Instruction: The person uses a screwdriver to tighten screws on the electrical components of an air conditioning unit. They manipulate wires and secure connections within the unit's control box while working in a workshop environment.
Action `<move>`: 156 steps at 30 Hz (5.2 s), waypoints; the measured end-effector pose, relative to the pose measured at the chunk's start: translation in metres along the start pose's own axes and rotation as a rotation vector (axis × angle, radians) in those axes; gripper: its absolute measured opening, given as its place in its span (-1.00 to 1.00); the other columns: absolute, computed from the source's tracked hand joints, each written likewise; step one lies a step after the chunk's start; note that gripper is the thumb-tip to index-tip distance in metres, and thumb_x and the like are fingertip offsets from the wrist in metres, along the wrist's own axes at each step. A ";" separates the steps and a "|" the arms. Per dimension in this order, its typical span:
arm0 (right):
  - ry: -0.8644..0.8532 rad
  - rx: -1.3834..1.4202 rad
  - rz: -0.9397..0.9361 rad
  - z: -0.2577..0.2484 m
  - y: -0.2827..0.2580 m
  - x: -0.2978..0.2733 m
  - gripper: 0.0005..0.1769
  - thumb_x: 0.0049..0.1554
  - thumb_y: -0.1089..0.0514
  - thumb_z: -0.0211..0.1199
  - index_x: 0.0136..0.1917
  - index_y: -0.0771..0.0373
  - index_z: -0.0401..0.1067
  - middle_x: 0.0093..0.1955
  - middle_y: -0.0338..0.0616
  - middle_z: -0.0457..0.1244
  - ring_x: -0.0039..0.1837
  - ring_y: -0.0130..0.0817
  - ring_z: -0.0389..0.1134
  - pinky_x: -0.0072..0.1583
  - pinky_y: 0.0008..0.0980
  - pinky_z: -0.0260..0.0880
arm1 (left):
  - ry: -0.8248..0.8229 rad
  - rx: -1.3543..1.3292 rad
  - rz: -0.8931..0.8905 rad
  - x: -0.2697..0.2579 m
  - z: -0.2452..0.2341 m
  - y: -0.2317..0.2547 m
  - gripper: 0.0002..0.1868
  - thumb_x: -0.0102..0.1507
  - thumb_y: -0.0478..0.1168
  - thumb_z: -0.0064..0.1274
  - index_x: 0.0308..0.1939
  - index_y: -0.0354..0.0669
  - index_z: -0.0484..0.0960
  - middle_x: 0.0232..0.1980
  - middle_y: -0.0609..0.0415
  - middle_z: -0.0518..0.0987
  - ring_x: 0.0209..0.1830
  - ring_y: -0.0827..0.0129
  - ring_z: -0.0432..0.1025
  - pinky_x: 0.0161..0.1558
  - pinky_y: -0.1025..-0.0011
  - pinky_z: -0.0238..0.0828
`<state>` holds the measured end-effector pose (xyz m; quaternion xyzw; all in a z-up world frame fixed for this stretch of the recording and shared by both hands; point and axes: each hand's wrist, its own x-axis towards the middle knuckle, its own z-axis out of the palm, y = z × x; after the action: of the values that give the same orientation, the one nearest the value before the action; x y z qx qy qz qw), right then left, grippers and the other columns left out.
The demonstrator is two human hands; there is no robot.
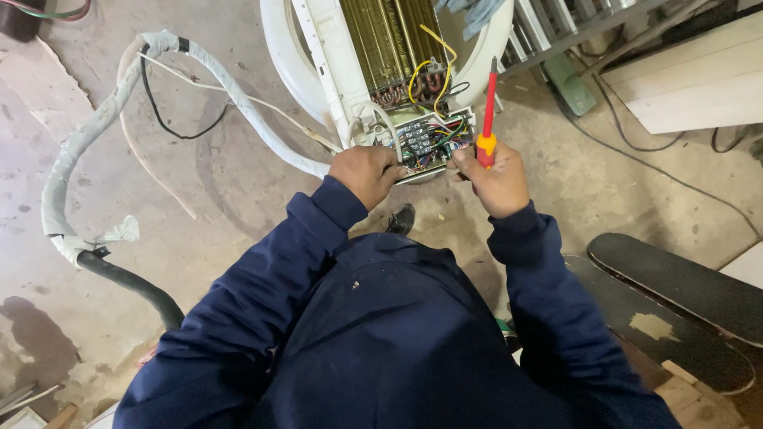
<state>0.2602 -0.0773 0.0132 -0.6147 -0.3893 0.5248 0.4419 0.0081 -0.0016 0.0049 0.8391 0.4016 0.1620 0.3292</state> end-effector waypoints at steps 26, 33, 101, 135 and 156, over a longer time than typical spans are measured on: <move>-0.019 -0.012 0.026 -0.001 -0.009 -0.001 -0.71 0.27 0.09 0.29 0.11 0.38 0.45 -0.10 -0.15 0.40 -0.12 -0.49 0.41 -0.04 -0.45 0.48 | -0.044 -0.002 -0.047 -0.006 0.000 0.006 -0.68 0.27 0.02 0.14 -0.35 -0.16 0.68 -0.41 -0.12 0.60 -0.37 -0.09 0.51 -0.30 0.02 0.42; -0.023 -0.021 -0.012 0.002 -0.015 -0.004 -0.74 0.27 0.10 0.29 0.09 0.34 0.43 -0.11 -0.22 0.39 -0.12 -0.53 0.39 -0.03 -0.48 0.47 | 0.058 -0.118 -0.007 -0.020 0.004 0.009 -0.76 0.28 -0.06 0.14 -0.25 -0.17 0.69 -0.36 -0.11 0.60 -0.35 -0.09 0.51 -0.31 0.06 0.43; 0.026 -1.509 -0.048 0.103 -0.076 0.008 -0.63 0.03 0.27 0.33 0.10 0.35 0.35 0.18 0.18 0.27 -0.13 0.15 0.40 -0.10 0.00 0.42 | -0.210 -0.223 -0.214 -0.007 0.011 0.007 -0.83 0.27 -0.22 -0.12 -0.21 -0.15 0.59 -0.30 -0.19 0.65 -0.25 -0.11 0.57 -0.21 -0.02 0.47; 0.043 -0.261 0.212 -0.018 -0.032 0.009 -0.74 0.11 0.09 0.42 -0.03 0.29 0.51 -0.32 -0.35 0.24 -0.37 -0.61 0.22 -0.39 -0.52 0.29 | -0.142 0.019 -0.246 0.003 0.011 0.010 -0.75 0.23 -0.04 0.13 -0.34 -0.14 0.70 -0.42 -0.18 0.61 -0.36 -0.14 0.52 -0.27 -0.03 0.44; 0.017 -0.348 0.160 -0.025 -0.036 0.011 -0.70 0.10 0.02 0.41 -0.07 0.29 0.48 -0.36 -0.29 0.26 -0.41 -0.58 0.26 -0.36 -0.52 0.31 | -0.010 -0.115 -0.272 -0.015 0.005 0.022 -0.81 0.25 -0.11 0.16 -0.27 -0.16 0.70 -0.42 -0.16 0.59 -0.40 -0.06 0.51 -0.34 0.11 0.43</move>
<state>0.2859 -0.0591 0.0460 -0.7151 -0.4205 0.4779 0.2889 0.0140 -0.0256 0.0159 0.7576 0.4999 0.1343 0.3975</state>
